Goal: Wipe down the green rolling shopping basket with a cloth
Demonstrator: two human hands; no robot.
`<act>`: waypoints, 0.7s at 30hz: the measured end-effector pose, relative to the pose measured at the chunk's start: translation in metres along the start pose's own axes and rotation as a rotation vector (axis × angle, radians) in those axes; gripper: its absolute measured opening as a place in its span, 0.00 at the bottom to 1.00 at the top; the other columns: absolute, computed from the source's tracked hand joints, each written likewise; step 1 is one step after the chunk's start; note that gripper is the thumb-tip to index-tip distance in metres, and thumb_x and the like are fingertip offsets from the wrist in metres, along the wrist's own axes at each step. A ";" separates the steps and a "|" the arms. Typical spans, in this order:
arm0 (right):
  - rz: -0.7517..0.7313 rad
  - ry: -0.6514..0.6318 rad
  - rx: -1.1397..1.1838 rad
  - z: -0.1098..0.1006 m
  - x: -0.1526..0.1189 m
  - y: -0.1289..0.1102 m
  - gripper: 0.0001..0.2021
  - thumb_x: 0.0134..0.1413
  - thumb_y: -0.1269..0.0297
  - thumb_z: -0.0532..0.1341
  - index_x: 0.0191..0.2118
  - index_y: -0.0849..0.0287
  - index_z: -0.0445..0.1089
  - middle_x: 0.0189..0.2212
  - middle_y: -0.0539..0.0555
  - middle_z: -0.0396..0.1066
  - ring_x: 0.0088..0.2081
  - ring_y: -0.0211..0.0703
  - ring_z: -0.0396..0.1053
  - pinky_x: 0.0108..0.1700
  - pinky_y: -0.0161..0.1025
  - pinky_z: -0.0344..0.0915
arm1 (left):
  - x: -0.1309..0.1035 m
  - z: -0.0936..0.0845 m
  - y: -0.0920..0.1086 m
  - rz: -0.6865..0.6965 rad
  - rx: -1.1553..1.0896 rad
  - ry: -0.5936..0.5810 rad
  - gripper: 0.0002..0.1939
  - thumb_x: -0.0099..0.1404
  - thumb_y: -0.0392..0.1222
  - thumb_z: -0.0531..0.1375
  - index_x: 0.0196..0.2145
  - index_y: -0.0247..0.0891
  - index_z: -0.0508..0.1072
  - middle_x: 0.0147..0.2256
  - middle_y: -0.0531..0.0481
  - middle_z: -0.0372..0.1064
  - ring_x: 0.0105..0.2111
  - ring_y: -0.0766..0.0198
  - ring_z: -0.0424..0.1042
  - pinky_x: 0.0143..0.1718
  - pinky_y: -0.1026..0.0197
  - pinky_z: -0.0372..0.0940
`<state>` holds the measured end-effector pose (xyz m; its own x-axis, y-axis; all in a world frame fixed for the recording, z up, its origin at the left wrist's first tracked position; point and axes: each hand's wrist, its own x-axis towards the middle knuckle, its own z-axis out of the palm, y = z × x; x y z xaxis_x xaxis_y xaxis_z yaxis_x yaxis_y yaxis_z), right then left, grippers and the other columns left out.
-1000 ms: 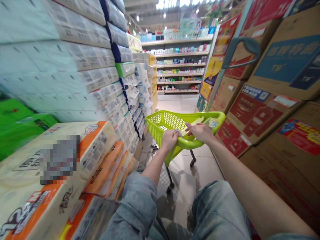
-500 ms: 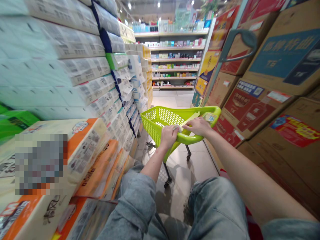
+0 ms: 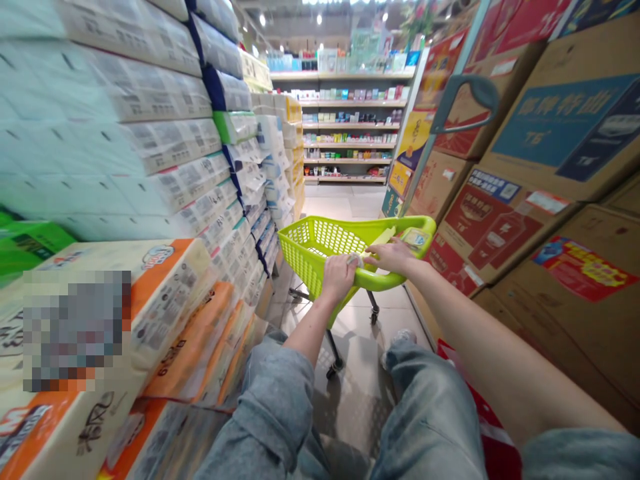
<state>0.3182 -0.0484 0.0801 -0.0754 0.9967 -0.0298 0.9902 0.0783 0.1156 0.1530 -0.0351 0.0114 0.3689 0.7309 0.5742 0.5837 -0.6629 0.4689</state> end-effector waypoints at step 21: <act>-0.147 -0.147 0.049 0.012 0.018 0.000 0.24 0.60 0.52 0.47 0.52 0.60 0.67 0.56 0.61 0.64 0.56 0.52 0.61 0.54 0.43 0.59 | -0.061 0.046 -0.053 -0.588 -0.660 0.298 0.22 0.67 0.53 0.47 0.53 0.38 0.64 0.54 0.41 0.64 0.57 0.58 0.59 0.58 0.55 0.53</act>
<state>0.3185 -0.0307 0.0675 -0.2047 0.9607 -0.1877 0.9747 0.2177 0.0513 0.1330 -0.0365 -0.0794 -0.1099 0.9670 0.2296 0.0550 -0.2248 0.9729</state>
